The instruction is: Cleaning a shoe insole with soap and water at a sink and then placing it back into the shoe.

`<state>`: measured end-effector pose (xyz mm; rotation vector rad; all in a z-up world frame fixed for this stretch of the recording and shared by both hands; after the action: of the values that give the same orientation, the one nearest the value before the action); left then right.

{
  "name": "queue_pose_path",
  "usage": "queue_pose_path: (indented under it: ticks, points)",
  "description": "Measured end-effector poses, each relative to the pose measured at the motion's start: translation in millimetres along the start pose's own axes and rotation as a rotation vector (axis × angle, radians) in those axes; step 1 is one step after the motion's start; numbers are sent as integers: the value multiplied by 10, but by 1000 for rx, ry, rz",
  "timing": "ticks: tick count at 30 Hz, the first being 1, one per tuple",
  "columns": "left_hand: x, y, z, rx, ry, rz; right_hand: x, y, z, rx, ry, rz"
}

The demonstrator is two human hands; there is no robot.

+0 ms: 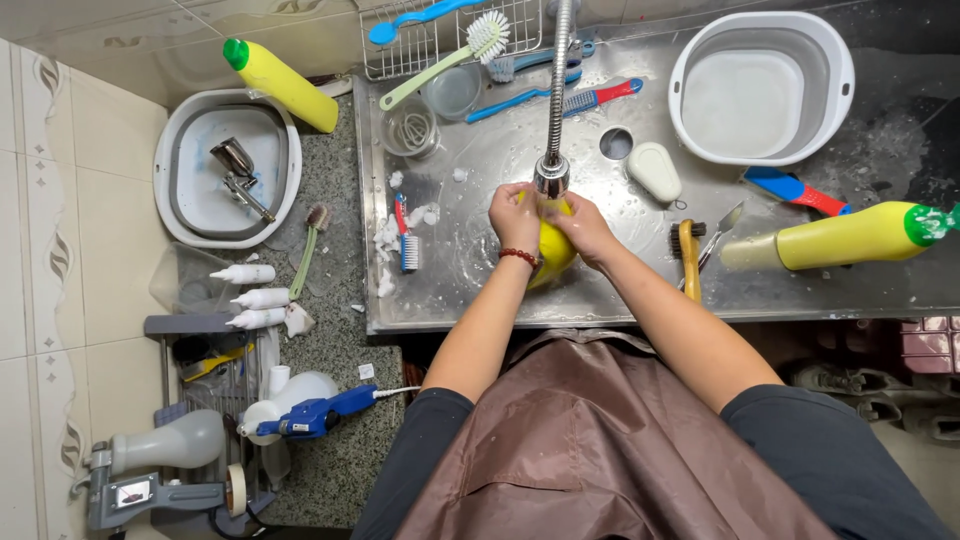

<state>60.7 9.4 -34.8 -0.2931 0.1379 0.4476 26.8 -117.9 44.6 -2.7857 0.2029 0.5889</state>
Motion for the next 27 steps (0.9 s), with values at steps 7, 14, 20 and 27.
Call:
queue_pose_path:
  ticks: [7, 14, 20, 27]
  points:
    - [-376, -209, 158, -144, 364, -121, 211, 194, 138, -254, 170, 217]
    - [-176, -139, 189, 688, 49, -20, 234, 243, 336, -473, 225, 362]
    - [-36, -118, -22, -99, 355, -34, -47, 61, 20, 157, -62, -130]
    - [-446, -141, -107, -277, 465, -216, 251, 273, 353, 148, 33, 157]
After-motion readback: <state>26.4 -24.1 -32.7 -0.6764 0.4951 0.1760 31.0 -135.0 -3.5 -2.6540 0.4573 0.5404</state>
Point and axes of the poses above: each hand's wrist, its own x-axis towards the middle knuckle, its own y-axis out of the back of the hand, z = x × y, the point moved 4 cm from there along x, towards the middle knuckle, and after that the axes turned 8 degrees about z, right-handed, at the moved point
